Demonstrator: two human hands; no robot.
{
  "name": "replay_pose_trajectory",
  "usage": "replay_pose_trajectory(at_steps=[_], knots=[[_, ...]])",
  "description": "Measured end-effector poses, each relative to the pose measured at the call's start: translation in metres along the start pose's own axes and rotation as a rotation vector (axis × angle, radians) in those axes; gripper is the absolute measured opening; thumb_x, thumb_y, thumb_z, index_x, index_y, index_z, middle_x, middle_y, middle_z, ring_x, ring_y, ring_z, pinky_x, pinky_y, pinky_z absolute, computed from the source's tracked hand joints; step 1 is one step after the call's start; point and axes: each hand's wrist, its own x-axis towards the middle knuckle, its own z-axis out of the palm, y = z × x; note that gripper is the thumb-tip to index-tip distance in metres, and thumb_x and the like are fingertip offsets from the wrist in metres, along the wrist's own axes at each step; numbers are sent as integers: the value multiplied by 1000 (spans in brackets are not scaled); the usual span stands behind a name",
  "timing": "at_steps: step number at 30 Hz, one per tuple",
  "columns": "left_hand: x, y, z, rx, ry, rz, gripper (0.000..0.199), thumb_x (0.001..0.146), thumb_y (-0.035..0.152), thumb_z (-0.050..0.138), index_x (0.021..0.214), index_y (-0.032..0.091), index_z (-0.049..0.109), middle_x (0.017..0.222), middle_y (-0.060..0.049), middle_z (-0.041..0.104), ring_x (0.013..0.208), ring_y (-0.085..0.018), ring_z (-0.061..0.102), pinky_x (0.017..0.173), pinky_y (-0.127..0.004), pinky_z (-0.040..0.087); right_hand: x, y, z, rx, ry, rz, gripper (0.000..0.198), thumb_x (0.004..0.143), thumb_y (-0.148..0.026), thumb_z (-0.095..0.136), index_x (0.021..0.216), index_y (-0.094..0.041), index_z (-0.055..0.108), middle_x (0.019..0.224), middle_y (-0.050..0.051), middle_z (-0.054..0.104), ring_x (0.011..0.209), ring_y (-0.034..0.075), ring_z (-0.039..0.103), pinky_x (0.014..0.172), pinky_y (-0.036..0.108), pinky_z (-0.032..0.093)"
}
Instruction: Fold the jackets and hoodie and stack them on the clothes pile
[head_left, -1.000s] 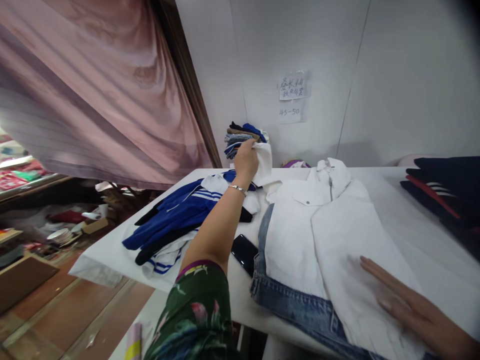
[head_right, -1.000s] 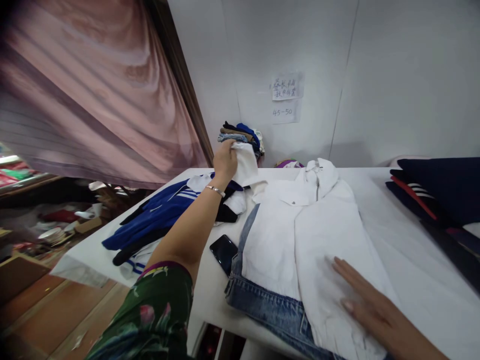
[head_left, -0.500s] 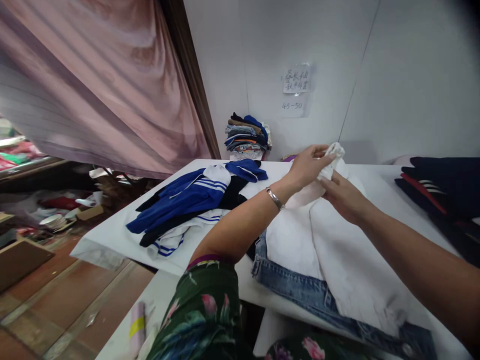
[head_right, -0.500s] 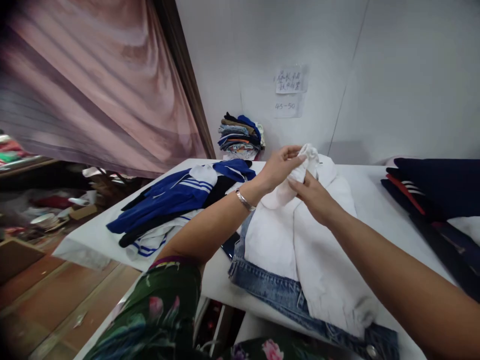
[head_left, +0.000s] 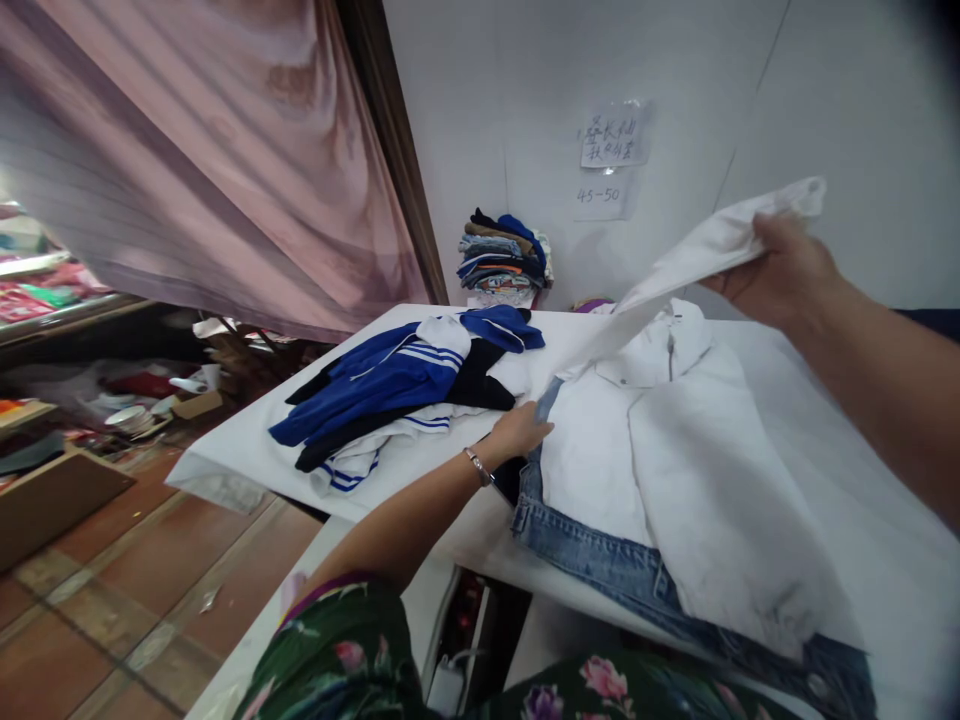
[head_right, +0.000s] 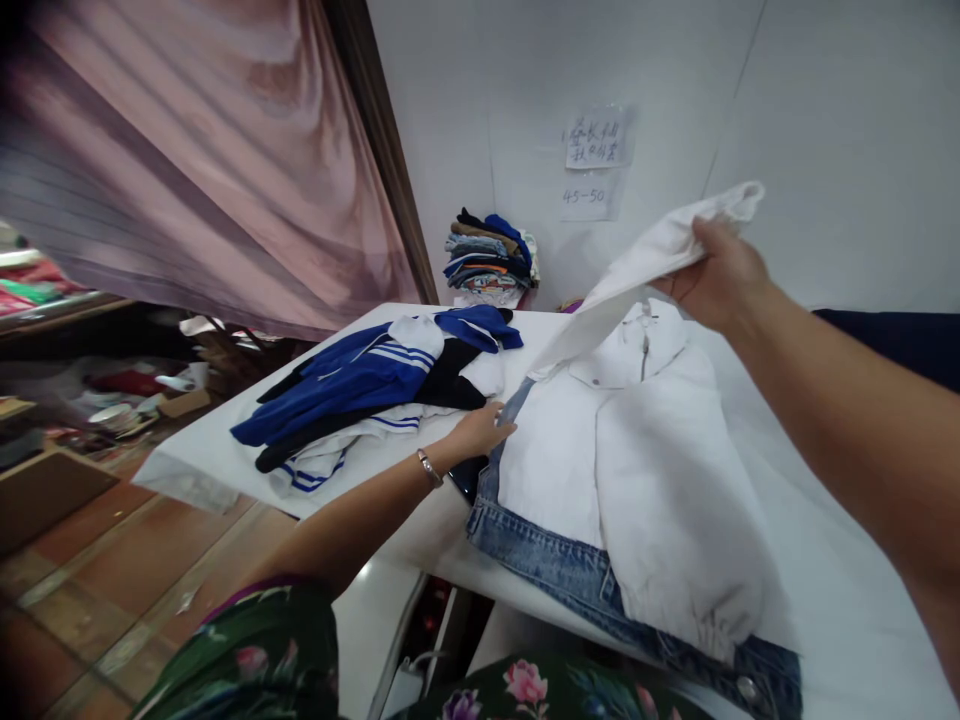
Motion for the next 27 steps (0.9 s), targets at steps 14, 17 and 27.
replay_pose_trajectory(at_steps=[14, 17, 27], knots=[[0, -1, 8, 40, -48, -131, 47, 76, 49, 63, 107, 15, 58, 114, -17, 66, 106, -31, 62, 80, -31, 46, 51, -30, -14, -232, -28, -36, 45, 101, -25, 16, 141, -9, 28, 150, 22, 32, 118, 19, 55, 87, 39, 47], [-2, 16, -1, -45, -96, -112, 32, 76, 43, 64, 92, 15, 61, 99, -12, 69, 89, -25, 66, 68, -26, 47, 57, -41, -20, -260, -22, -52, 46, 101, -24, 12, 143, -9, 23, 151, 22, 29, 121, 18, 52, 87, 38, 46], [-4, 141, 55, -455, -504, 208, 42, 79, 35, 66, 114, 13, 56, 63, 3, 58, 50, -11, 56, 48, -20, 47, 46, -95, -92, -281, 208, -135, 37, 99, -22, 22, 131, -18, 41, 148, 13, 39, 118, 19, 55, 91, 48, 48]])
